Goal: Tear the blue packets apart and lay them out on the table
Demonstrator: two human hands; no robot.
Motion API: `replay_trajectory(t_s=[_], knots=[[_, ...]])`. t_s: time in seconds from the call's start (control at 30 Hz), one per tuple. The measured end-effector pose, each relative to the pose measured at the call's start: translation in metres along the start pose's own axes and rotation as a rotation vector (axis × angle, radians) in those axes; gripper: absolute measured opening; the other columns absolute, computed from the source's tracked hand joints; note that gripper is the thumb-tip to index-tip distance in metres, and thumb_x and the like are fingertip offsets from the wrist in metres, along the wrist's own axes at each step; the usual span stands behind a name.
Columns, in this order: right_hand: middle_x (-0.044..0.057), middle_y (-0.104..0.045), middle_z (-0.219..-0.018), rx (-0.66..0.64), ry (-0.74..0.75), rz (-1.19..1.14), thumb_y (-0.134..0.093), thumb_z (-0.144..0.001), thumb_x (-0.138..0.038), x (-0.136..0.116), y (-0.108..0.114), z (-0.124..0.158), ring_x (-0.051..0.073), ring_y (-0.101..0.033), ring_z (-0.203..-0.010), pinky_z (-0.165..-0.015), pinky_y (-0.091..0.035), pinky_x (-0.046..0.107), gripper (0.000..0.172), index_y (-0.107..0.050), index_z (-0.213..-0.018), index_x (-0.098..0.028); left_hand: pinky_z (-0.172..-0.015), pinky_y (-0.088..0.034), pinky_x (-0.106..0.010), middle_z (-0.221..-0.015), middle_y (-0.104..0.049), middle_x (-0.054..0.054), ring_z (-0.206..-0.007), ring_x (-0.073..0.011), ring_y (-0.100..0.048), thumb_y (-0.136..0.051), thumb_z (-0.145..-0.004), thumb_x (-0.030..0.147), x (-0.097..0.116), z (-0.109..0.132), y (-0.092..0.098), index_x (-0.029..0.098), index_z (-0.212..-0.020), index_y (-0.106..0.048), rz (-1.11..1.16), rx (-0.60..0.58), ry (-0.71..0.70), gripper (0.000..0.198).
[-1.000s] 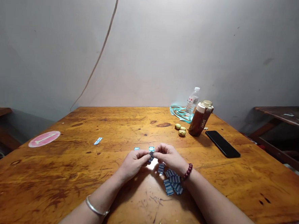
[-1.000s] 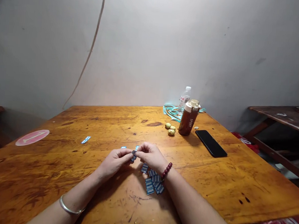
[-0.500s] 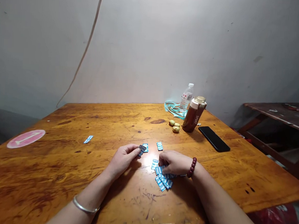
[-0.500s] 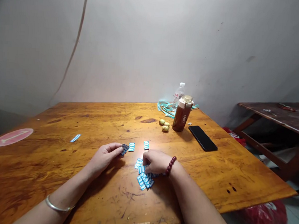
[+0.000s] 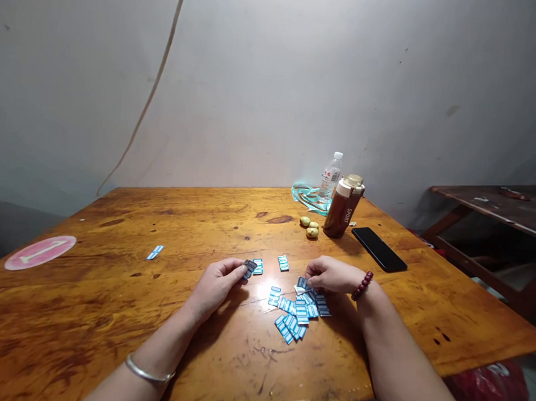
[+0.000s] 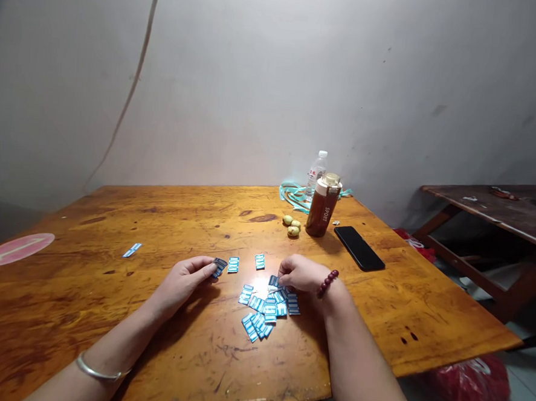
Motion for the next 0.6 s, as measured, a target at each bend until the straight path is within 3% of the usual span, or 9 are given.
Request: replay_trajectory(t_s=[0.13,0.3,0.4,0.5,0.6], knots=[[-0.001,-0.055,-0.056,0.011,-0.039,0.062,-0.05,-0.067,-0.026,0.001,0.004,-0.001,0.008,-0.045,-0.047,-0.042,-0.031,0.017,0.015,-0.059,-0.068,-0.014,-0.055,-0.039,-0.02,-0.066,-0.059,-0.002,-0.059,-0.0107,-0.05,-0.057,-0.068,0.036,0.001,0.0,0.0,0.014,-0.079,-0.064,-0.009,0.003,-0.003,0.026],[0.002,-0.059,-0.067,0.132,-0.112,0.364,-0.051,-0.065,-0.021,0.004,0.009,-0.001,0.012,-0.051,-0.059,-0.051,-0.033,0.019,0.014,-0.061,-0.074,-0.016,-0.058,-0.04,-0.021,-0.069,-0.059,-0.002,-0.061,-0.0109,-0.051,-0.056,-0.07,0.036,-0.001,0.0,0.002,0.014,-0.081,-0.063,-0.014,-0.009,-0.005,0.026],[0.003,-0.058,-0.078,0.222,-0.025,0.519,-0.055,-0.063,-0.021,-0.007,0.006,0.003,0.014,-0.052,-0.07,-0.057,-0.033,0.02,0.023,-0.06,-0.086,-0.02,-0.058,-0.04,-0.021,-0.069,-0.059,-0.002,-0.061,-0.0108,-0.051,-0.056,-0.07,0.035,-0.001,-0.001,0.002,0.014,-0.081,-0.063,-0.016,-0.015,0.001,0.025],[0.004,-0.056,-0.086,0.131,0.08,0.601,-0.053,-0.066,-0.024,-0.022,-0.005,0.007,0.015,-0.052,-0.075,-0.06,-0.033,0.021,0.024,-0.06,-0.089,-0.023,-0.058,-0.04,-0.021,-0.069,-0.059,-0.002,-0.061,-0.0106,-0.051,-0.055,-0.07,0.035,0.0,-0.001,0.002,0.014,-0.08,-0.064,-0.016,-0.017,0.0,0.024],[0.005,-0.056,-0.089,0.058,0.053,0.709,-0.052,-0.065,-0.018,-0.029,-0.015,0.006,0.017,-0.052,-0.077,-0.058,-0.032,0.022,0.029,-0.059,-0.093,-0.022,-0.057,-0.041,-0.021,-0.069,-0.059,-0.003,-0.062,-0.0107,-0.051,-0.055,-0.07,0.035,-0.002,-0.002,0.002,0.014,-0.081,-0.063,-0.018,-0.02,0.006,0.025]])
Point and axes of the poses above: each hand's wrist, its own z-axis away from the middle knuckle, its own y-axis out of the back of the hand, x = y × z, the point moved 2 cm from there along -z, towards the middle knuckle
